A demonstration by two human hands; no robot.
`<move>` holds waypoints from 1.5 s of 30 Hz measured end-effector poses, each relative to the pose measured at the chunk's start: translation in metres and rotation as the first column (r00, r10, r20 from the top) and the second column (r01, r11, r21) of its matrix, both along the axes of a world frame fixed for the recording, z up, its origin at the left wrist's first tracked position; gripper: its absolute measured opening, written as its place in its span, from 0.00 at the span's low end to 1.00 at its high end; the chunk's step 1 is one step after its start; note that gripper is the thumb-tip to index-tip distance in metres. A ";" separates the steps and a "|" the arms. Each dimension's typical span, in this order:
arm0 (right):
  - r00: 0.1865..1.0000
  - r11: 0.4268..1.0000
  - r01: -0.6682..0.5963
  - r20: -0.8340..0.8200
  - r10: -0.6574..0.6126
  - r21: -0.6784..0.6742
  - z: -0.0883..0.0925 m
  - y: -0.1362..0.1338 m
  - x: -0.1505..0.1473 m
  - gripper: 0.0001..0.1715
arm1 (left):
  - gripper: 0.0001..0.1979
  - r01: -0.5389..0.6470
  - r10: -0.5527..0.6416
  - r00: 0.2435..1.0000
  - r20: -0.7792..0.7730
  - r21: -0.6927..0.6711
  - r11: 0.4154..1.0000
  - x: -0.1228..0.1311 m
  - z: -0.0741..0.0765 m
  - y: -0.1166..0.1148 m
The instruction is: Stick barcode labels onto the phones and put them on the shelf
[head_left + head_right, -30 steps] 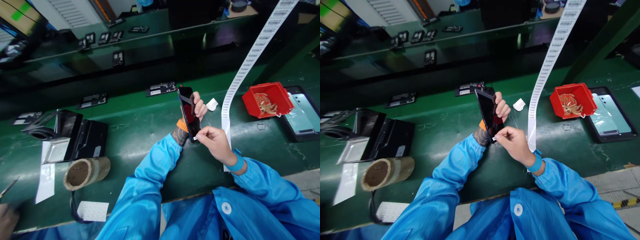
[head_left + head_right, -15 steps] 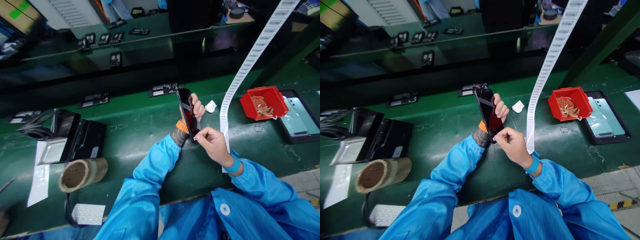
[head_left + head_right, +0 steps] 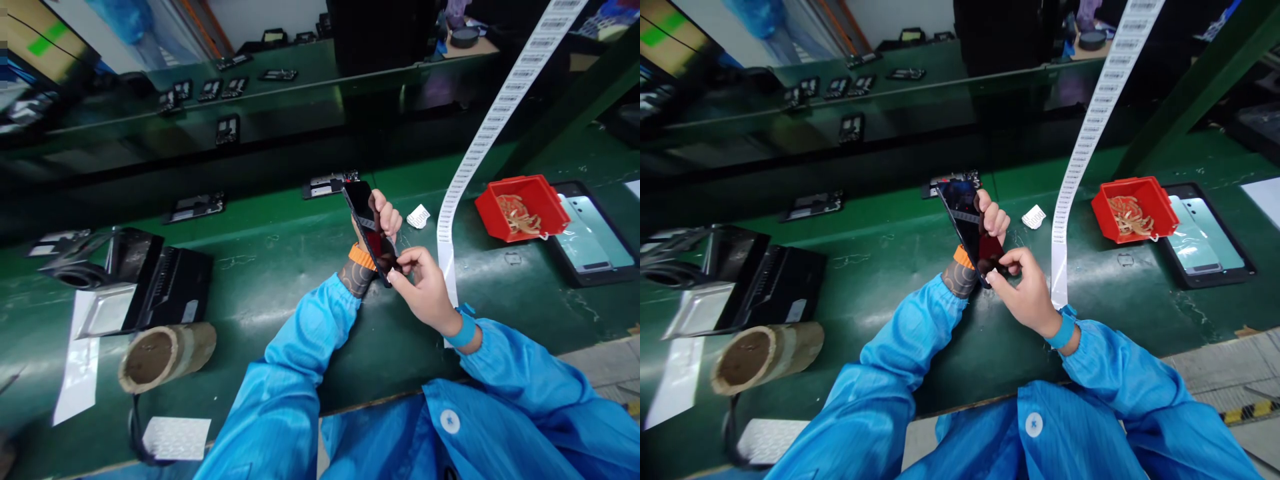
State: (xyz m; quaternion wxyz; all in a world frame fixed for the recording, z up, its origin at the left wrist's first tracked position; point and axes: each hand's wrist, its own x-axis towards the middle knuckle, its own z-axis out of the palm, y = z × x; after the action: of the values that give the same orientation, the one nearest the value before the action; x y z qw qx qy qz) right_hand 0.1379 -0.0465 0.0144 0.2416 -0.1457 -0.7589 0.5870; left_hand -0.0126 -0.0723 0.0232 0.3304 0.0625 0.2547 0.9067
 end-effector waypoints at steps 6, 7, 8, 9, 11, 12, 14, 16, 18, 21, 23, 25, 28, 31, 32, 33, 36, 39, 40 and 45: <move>0.996 0.964 -0.037 0.072 0.058 -0.264 -0.011 0.005 -0.007 0.15 | 0.28 -0.093 0.093 0.996 -0.006 -0.098 0.991 0.002 0.012 -0.003; 0.995 0.953 -0.041 0.075 0.066 -0.302 -0.011 0.007 -0.008 0.15 | 0.29 -0.108 0.109 0.994 -0.005 -0.126 0.986 0.002 0.014 -0.004; 0.995 0.948 -0.038 0.074 0.065 -0.317 -0.011 0.008 -0.008 0.14 | 0.30 -0.126 0.127 0.992 -0.003 -0.154 0.980 0.002 0.016 -0.004; 0.996 0.951 -0.035 0.067 0.058 -0.307 -0.010 0.010 -0.008 0.14 | 0.30 -0.152 0.154 0.988 0.000 -0.180 0.972 0.001 0.018 -0.004; 0.997 0.973 -0.060 0.027 0.068 -0.222 -0.007 0.014 -0.006 0.17 | 0.31 -0.221 0.226 0.974 0.002 -0.219 0.950 -0.002 0.018 -0.003; 0.995 0.982 -0.096 0.000 0.097 -0.165 -0.006 0.016 -0.004 0.20 | 0.30 -0.267 0.274 0.962 -0.003 -0.244 0.932 -0.003 0.018 -0.003; 0.986 0.984 -0.167 -0.021 0.166 -0.061 -0.003 0.019 -0.002 0.26 | 0.29 -0.370 0.379 0.925 -0.037 -0.322 0.871 -0.007 0.014 -0.002; 0.987 0.987 -0.161 0.014 0.161 0.002 -0.002 0.022 -0.002 0.27 | 0.26 -0.458 0.461 0.882 -0.098 -0.403 0.792 -0.008 0.011 0.000; 0.995 0.997 -0.077 0.058 0.077 0.001 -0.003 0.027 -0.004 0.22 | 0.21 -0.494 0.489 0.863 -0.127 -0.414 0.764 -0.008 0.009 0.003; 0.997 0.990 0.073 0.046 -0.067 -0.117 -0.005 0.043 -0.011 0.20 | 0.16 -0.438 0.442 0.895 -0.059 -0.302 0.847 -0.008 0.011 0.004; 0.989 0.966 0.140 -0.011 -0.146 -0.215 -0.005 0.056 -0.014 0.20 | 0.19 -0.337 0.341 0.940 -0.030 -0.260 0.905 -0.012 0.014 0.000; 0.979 0.943 0.167 -0.062 -0.193 -0.289 -0.003 0.069 -0.017 0.20 | 0.22 -0.191 0.181 0.981 -0.064 -0.291 0.937 -0.019 0.016 -0.007; 0.968 0.915 0.206 -0.061 -0.241 -0.345 0.000 0.085 -0.018 0.22 | 0.17 -0.033 -0.048 0.978 -0.205 -0.378 0.925 -0.031 0.019 -0.022; 0.956 0.897 0.261 -0.036 -0.292 -0.358 0.000 0.095 -0.018 0.23 | 0.10 0.157 -0.336 0.890 -0.308 -0.484 0.861 -0.038 0.021 -0.036; 0.952 0.893 0.273 -0.036 -0.305 -0.357 -0.001 0.097 -0.018 0.23 | 0.11 0.266 -0.469 0.831 -0.299 -0.527 0.807 -0.039 0.022 -0.041; 0.948 0.890 0.281 -0.038 -0.315 -0.358 -0.003 0.099 -0.018 0.23 | 0.13 0.379 -0.599 0.754 -0.270 -0.567 0.732 -0.040 0.023 -0.044; 0.948 0.879 0.284 -0.026 -0.318 -0.382 -0.006 0.101 -0.017 0.24 | 0.17 0.615 -0.863 0.479 -0.161 -0.640 0.461 -0.044 0.026 -0.053; 0.951 0.858 0.292 0.034 -0.307 -0.421 -0.004 0.099 -0.015 0.25 | 0.15 0.661 -0.934 0.333 -0.127 -0.675 0.327 -0.045 0.029 -0.060; 0.955 0.856 0.288 0.055 -0.293 -0.430 -0.001 0.098 -0.014 0.25 | 0.14 0.649 -0.934 0.331 -0.137 -0.685 0.330 -0.045 0.029 -0.062; 0.957 0.912 0.284 0.142 -0.252 -0.297 0.005 0.103 -0.003 0.22 | 0.13 0.308 -0.612 0.759 -0.223 -0.705 0.639 -0.062 0.016 -0.064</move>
State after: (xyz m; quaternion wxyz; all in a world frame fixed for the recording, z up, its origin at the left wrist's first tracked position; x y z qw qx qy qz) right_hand 0.1345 0.0570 0.0192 0.2550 -0.3145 -0.6396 0.6534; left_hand -0.0750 -0.1367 0.0392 0.4904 0.2175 0.5848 0.6084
